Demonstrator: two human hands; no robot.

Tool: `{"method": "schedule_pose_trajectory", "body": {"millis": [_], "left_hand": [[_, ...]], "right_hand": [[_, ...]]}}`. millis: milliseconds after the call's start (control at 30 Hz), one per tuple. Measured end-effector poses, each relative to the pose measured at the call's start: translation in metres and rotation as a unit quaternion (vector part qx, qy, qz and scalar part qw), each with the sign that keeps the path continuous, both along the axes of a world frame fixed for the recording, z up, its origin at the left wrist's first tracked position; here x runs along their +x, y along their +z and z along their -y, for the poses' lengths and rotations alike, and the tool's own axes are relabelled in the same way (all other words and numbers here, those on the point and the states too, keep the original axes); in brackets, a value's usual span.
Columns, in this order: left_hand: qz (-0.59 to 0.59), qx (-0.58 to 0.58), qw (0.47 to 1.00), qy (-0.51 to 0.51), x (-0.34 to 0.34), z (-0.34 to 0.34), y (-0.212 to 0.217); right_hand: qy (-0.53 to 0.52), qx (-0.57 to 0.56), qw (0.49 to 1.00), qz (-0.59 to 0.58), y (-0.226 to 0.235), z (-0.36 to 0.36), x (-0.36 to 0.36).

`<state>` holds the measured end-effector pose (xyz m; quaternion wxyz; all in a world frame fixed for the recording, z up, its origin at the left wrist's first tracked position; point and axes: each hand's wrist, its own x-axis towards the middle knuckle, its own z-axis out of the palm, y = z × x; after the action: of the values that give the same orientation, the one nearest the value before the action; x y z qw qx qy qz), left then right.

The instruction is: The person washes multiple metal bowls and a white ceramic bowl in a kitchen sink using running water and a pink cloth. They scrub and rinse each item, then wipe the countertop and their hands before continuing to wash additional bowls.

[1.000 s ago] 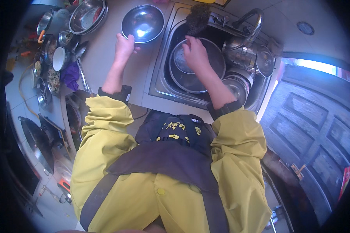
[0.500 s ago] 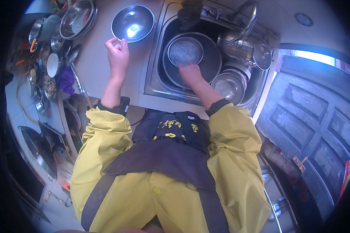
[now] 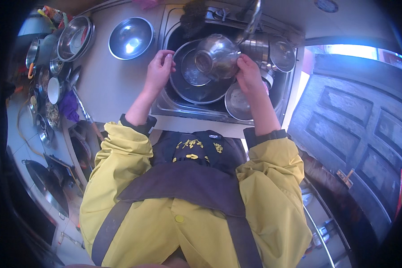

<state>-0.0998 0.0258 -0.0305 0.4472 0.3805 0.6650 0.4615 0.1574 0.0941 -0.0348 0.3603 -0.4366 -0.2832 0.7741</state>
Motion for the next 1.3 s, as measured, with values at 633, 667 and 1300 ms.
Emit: {"method": "schedule_pose_trajectory", "body": {"millis": [633, 667, 1300], "left_hand": [[0.09, -0.066, 0.993, -0.03, 0.064, -0.053, -0.024], [0.125, -0.085, 0.988, -0.025, 0.063, -0.054, -0.021], [0.375, -0.1, 0.917, -0.095, 0.08, -0.06, -0.004]], "right_hand": [[-0.14, -0.141, 0.977, -0.078, 0.029, -0.024, 0.012], [-0.141, -0.155, 0.974, -0.088, 0.031, -0.025, 0.008], [-0.299, -0.125, 0.937, -0.133, 0.022, -0.016, 0.02]]}}
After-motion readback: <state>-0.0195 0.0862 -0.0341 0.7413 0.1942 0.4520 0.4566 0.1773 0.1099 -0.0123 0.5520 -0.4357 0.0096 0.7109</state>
